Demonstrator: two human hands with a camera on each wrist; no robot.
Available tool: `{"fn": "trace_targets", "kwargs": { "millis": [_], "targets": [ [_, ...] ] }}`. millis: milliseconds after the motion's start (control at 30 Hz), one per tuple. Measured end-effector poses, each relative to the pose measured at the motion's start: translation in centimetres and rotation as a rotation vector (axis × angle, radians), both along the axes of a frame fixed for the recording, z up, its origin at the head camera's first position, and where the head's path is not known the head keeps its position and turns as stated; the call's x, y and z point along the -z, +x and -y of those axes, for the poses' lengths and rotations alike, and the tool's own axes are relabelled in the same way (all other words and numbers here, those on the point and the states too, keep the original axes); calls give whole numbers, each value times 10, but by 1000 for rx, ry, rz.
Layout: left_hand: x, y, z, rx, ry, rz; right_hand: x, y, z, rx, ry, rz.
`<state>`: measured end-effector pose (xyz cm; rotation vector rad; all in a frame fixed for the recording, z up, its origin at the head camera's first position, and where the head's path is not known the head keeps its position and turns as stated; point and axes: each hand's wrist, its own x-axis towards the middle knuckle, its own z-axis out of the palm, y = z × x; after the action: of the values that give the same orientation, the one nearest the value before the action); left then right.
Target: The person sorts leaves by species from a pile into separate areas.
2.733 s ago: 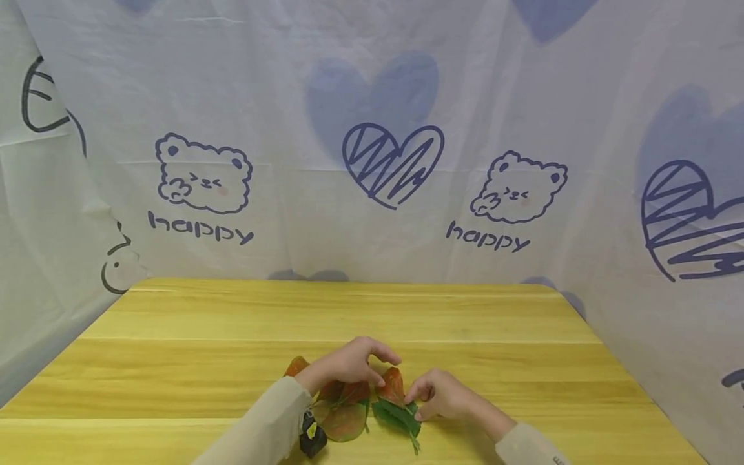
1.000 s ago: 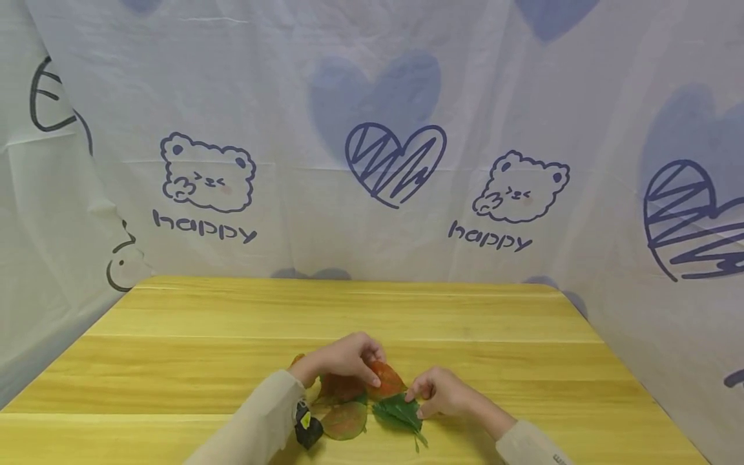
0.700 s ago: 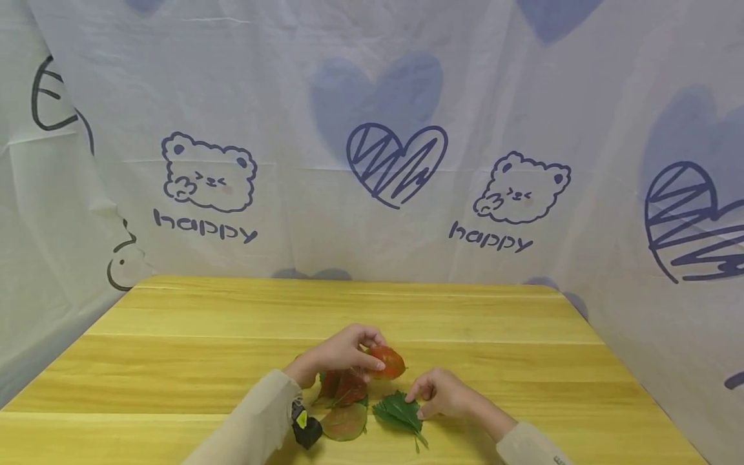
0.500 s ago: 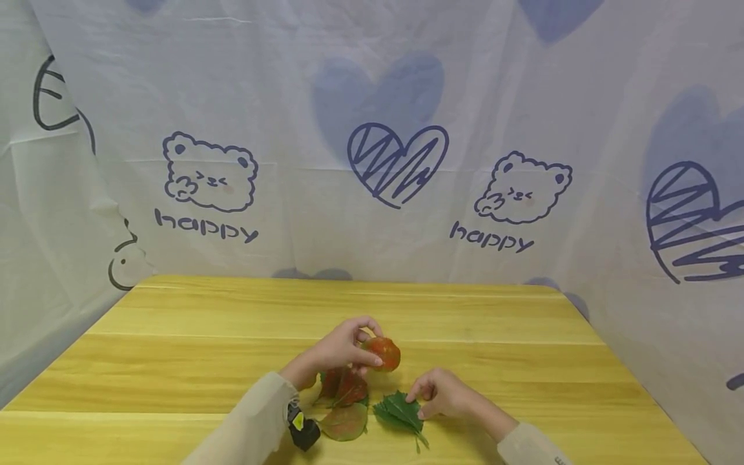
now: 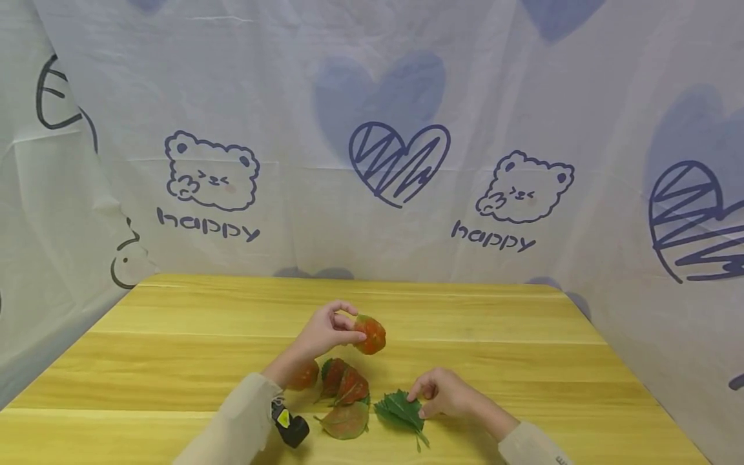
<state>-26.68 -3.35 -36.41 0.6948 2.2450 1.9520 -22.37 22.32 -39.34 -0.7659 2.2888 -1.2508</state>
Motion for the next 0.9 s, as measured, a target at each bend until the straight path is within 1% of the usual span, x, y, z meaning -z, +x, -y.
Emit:
{"fn": "trace_targets", "kwargs": {
  "millis": [133,233,300,400,533,633,833,900],
  "targets": [
    [-2,-2,10,-53,80,-29,0,0,0,13,0,23],
    [-2,-4,18,-64,112,-63,0,0,0,19,6,27],
    [-1,-5,24,-73,101,-80,0,0,0,16,5,28],
    [-2,-5,34,-95,80,-78,-1,0,0,8,4,24],
    [-5,-4,46,-143,58,-32,0,-1,0,0,3,22],
    [-7,-3,55,-181,36,-22,0,-1,0,1,3,23],
    [-8,-3,73,-277,-45,-65,-1,0,0,-6,-13,34],
    [-7,-3,80,-300,-72,-80,-1,0,-1,-11,-21,43]
  ]
}}
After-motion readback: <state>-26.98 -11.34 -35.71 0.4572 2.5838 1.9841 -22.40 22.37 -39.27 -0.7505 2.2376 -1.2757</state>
